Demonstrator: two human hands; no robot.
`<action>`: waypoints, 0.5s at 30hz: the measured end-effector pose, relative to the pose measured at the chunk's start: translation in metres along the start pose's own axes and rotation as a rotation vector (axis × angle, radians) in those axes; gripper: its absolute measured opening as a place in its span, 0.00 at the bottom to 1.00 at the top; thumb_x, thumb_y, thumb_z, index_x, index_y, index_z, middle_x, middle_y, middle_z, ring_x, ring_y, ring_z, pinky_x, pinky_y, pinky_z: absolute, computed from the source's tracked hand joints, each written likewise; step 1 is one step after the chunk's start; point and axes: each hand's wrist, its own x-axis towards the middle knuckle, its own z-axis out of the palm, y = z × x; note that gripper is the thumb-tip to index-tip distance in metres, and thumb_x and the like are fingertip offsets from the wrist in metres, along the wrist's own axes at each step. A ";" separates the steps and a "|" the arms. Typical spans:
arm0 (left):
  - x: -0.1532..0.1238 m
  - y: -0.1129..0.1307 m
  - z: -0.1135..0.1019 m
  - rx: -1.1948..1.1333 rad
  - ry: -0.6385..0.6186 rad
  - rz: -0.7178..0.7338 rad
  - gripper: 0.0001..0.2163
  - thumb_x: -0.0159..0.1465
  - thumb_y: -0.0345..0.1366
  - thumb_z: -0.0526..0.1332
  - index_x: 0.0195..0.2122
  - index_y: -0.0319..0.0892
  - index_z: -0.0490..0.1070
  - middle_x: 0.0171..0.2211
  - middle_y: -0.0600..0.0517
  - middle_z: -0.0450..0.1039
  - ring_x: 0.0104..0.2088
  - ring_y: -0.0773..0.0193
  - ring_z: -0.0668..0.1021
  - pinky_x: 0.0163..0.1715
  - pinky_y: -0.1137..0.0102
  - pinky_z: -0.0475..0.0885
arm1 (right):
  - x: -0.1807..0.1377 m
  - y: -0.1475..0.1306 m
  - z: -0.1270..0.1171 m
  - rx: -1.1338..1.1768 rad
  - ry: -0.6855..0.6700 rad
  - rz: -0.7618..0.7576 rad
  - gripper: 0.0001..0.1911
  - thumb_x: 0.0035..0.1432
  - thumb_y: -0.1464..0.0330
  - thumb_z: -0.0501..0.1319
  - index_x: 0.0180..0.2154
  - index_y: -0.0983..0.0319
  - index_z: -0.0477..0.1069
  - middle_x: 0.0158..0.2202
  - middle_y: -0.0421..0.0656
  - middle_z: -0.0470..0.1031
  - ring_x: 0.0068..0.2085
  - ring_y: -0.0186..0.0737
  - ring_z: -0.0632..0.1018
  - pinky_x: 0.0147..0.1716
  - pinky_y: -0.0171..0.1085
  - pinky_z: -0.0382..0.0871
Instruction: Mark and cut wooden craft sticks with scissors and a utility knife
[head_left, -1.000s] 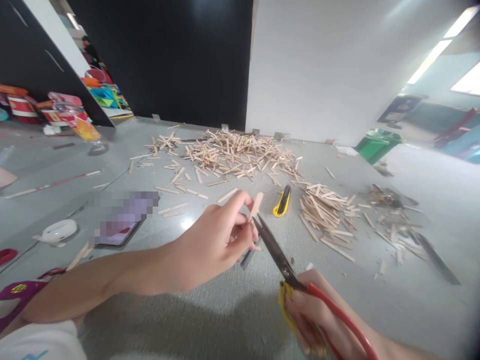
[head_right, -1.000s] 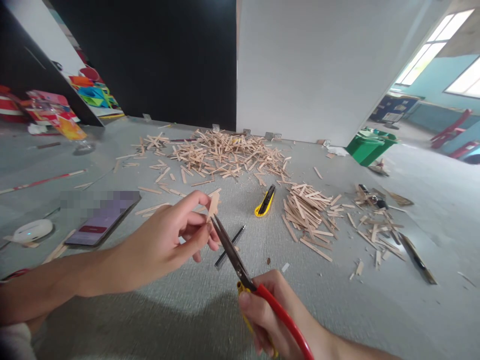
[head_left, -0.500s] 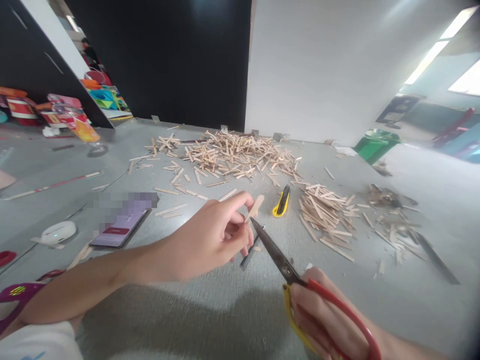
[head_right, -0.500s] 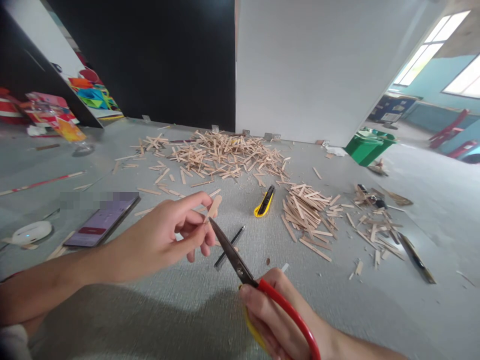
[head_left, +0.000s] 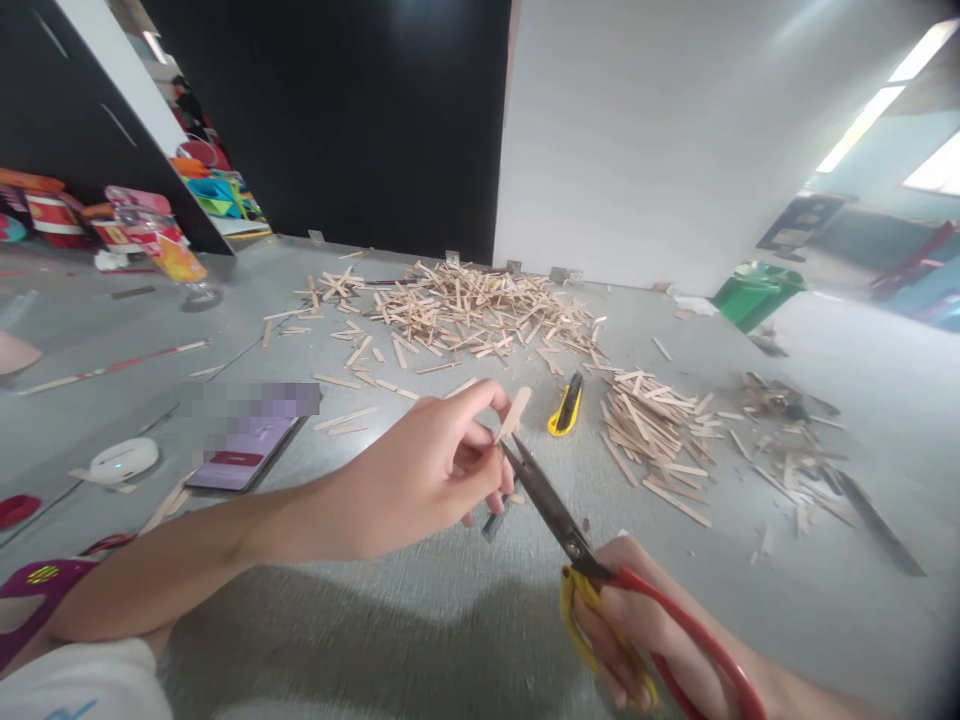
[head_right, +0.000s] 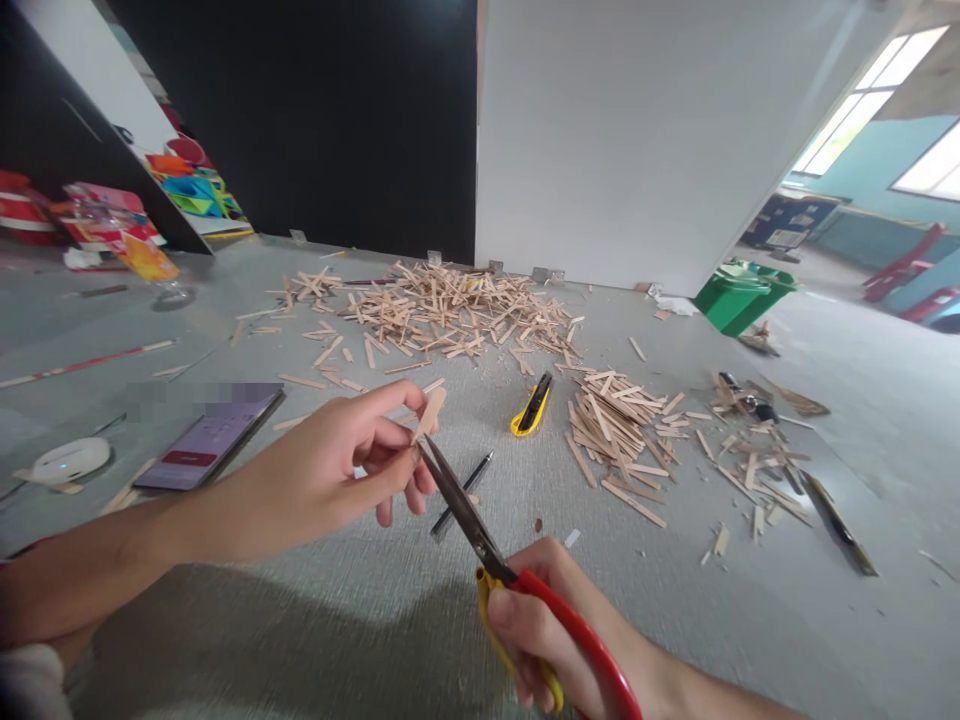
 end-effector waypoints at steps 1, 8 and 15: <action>0.000 0.000 0.000 0.005 0.004 0.003 0.07 0.77 0.33 0.59 0.47 0.48 0.59 0.34 0.53 0.84 0.34 0.60 0.88 0.26 0.73 0.81 | 0.000 -0.001 0.000 -0.007 0.006 0.006 0.35 0.68 0.37 0.61 0.22 0.57 0.65 0.17 0.36 0.65 0.18 0.32 0.65 0.20 0.35 0.56; 0.000 -0.002 0.001 0.074 0.000 0.054 0.06 0.76 0.33 0.59 0.47 0.48 0.59 0.34 0.53 0.85 0.33 0.61 0.87 0.27 0.73 0.80 | 0.001 -0.013 0.002 -0.072 -0.009 0.034 0.38 0.71 0.38 0.57 0.17 0.55 0.64 0.13 0.37 0.61 0.15 0.33 0.62 0.17 0.35 0.54; -0.001 -0.006 0.001 0.084 -0.006 0.043 0.05 0.77 0.34 0.58 0.49 0.48 0.60 0.35 0.53 0.85 0.33 0.61 0.87 0.26 0.73 0.80 | 0.004 -0.011 0.002 -0.097 -0.025 0.026 0.40 0.73 0.40 0.54 0.13 0.54 0.60 0.10 0.38 0.59 0.12 0.31 0.60 0.14 0.35 0.52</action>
